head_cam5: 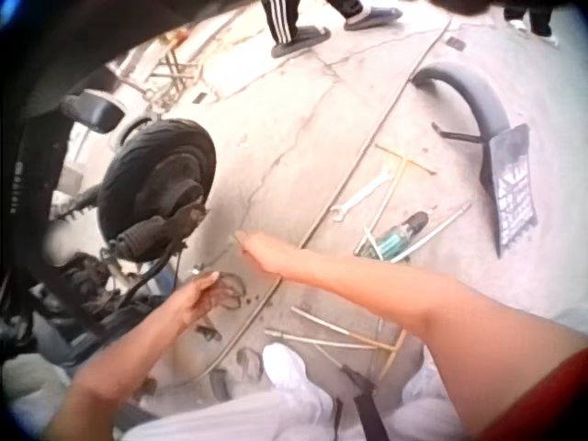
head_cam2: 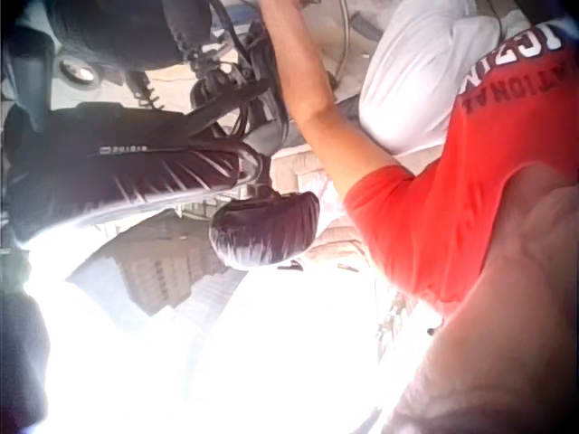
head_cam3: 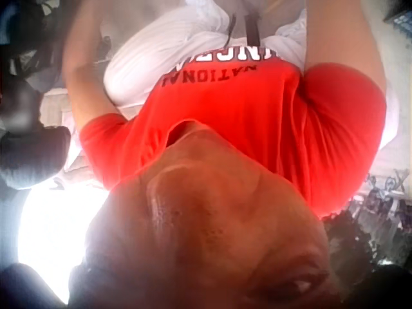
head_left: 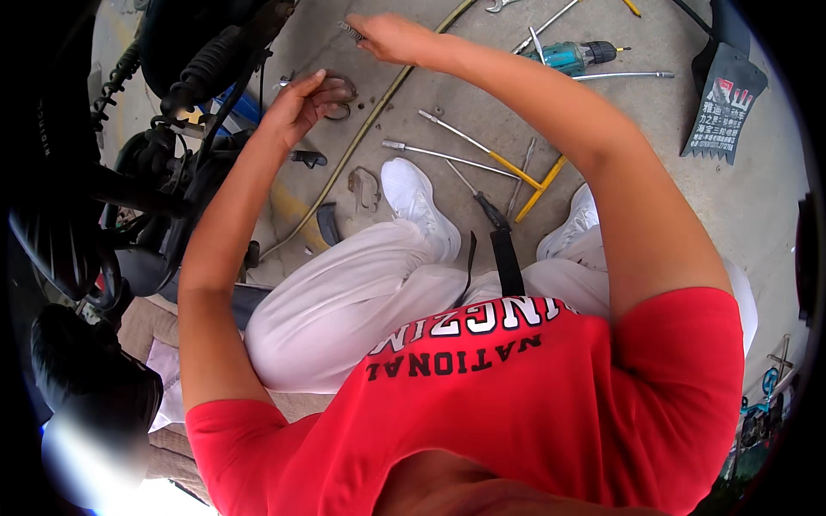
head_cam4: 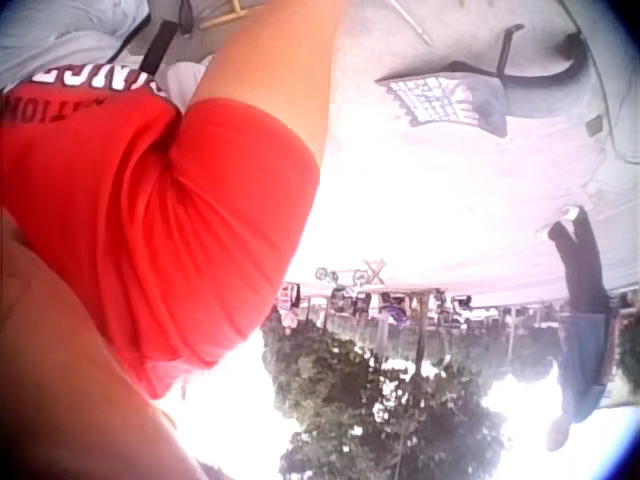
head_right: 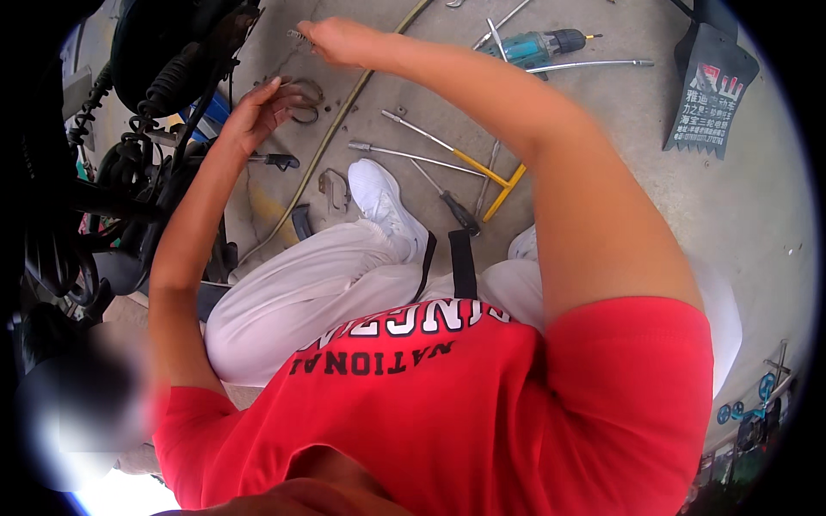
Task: The person is repairing a scooter's rear wheel area. They use a T-handle wrench to loosen and tighten bolts, remove a plastic cover, and adjust components near the wheel hub and suspension.
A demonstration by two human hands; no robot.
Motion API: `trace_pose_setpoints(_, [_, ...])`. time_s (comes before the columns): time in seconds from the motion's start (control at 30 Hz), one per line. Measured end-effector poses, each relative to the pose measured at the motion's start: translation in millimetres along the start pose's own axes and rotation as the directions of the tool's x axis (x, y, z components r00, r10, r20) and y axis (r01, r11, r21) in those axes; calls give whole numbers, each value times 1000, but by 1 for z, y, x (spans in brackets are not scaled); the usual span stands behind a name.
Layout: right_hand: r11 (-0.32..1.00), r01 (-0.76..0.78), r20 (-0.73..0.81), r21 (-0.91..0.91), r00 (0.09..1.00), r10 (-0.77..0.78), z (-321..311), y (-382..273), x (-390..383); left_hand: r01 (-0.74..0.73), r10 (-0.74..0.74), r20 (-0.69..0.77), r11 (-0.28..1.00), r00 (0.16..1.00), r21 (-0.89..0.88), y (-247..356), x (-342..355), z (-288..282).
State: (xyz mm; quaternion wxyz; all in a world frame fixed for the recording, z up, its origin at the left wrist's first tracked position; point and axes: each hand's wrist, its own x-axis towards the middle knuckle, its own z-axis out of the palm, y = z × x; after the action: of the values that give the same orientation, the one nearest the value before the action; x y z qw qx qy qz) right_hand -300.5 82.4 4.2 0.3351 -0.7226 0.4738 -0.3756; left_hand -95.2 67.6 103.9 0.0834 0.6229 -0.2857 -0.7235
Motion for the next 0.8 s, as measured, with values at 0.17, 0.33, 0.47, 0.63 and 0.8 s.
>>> trace_pose_setpoints(0.17, [793,-341,-278,504,805,524,39,59,52,-222,89,-327,892,941,-394,8,76,-44])
trace_pose_setpoints(0.33, [132,-394,216,910,721,658,36,70,69,-454,117,-451,439,885,-776,14,136,-79])
trace_pose_setpoints(0.47, [0,-352,255,936,678,689,36,71,84,-450,375,-325,321,868,-833,15,162,-98])
trace_pose_setpoints(0.63, [-221,-194,294,956,632,717,71,80,116,-571,361,-443,481,821,-665,3,164,-99])
trace_pose_setpoints(0.8, [-244,-144,277,959,651,706,85,83,126,-594,350,-480,454,804,-664,9,156,-84])
